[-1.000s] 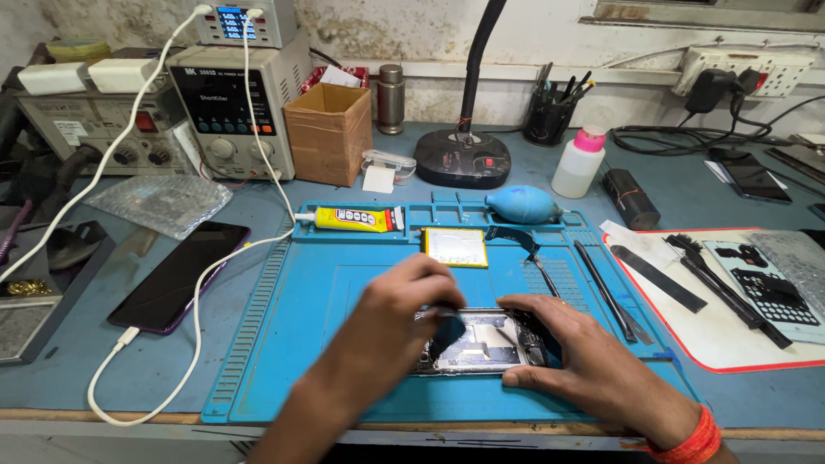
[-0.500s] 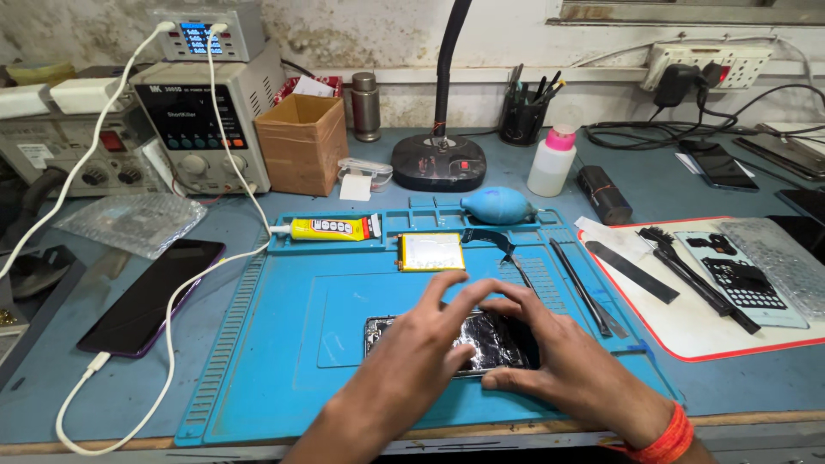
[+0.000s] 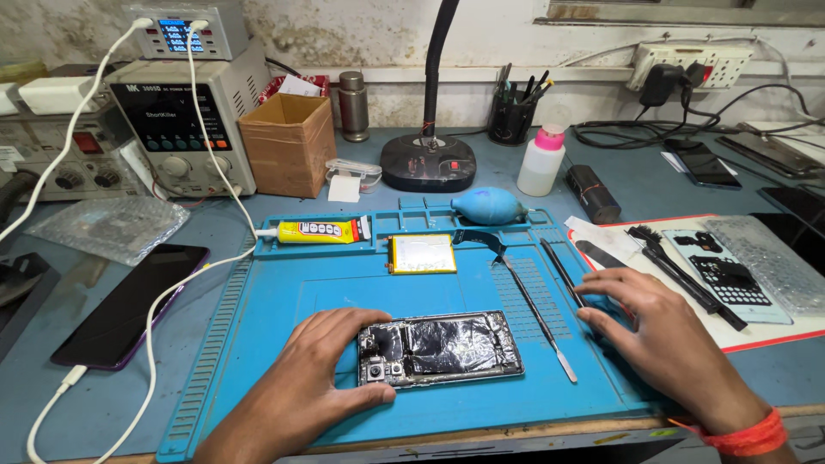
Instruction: The person pries open the back cover of a smartphone using a flat metal blade, working around the edges. They then lift off the back cover, disconnect and remove the battery, and use a screwdriver to unscrew components inside the phone body.
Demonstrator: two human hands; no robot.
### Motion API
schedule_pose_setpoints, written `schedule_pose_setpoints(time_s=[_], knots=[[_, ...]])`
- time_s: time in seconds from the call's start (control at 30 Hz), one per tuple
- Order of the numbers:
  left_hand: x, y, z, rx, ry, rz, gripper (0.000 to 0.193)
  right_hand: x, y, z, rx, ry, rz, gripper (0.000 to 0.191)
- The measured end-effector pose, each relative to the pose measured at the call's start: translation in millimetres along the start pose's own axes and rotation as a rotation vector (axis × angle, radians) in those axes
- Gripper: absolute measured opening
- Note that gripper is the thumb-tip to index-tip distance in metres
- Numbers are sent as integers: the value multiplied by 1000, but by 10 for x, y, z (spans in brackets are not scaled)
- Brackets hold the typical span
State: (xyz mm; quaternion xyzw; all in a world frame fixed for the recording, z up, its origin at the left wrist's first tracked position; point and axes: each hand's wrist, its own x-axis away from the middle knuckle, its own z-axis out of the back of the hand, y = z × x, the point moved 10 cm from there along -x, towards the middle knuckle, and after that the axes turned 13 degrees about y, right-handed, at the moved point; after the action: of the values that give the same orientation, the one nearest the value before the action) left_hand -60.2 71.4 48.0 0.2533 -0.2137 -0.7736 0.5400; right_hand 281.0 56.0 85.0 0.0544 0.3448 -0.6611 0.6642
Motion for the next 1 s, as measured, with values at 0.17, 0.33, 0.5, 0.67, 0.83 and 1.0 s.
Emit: schedule_pose_setpoints(time_s=[0.17, 0.33, 0.5, 0.67, 0.83, 1.0], knots=[[-4, 153, 43, 111, 63, -132, 78, 79, -115, -41, -26, 19, 74, 33], [14, 77, 16, 85, 53, -106, 77, 113, -382, -201, -49, 7, 146, 36], [23, -28, -43, 59, 42, -86, 75, 134, -477, -246, -72, -8, 179, 37], [1, 115, -31, 86, 84, -273, 70, 5, -6, -58, -32, 74, 88, 40], [19, 70, -25, 88, 74, -163, 77, -297, 881, 340, 430, 133, -22, 45], [53, 98, -11, 195, 60, -128, 93, -355, 1902, 157, 641, -122, -312, 37]])
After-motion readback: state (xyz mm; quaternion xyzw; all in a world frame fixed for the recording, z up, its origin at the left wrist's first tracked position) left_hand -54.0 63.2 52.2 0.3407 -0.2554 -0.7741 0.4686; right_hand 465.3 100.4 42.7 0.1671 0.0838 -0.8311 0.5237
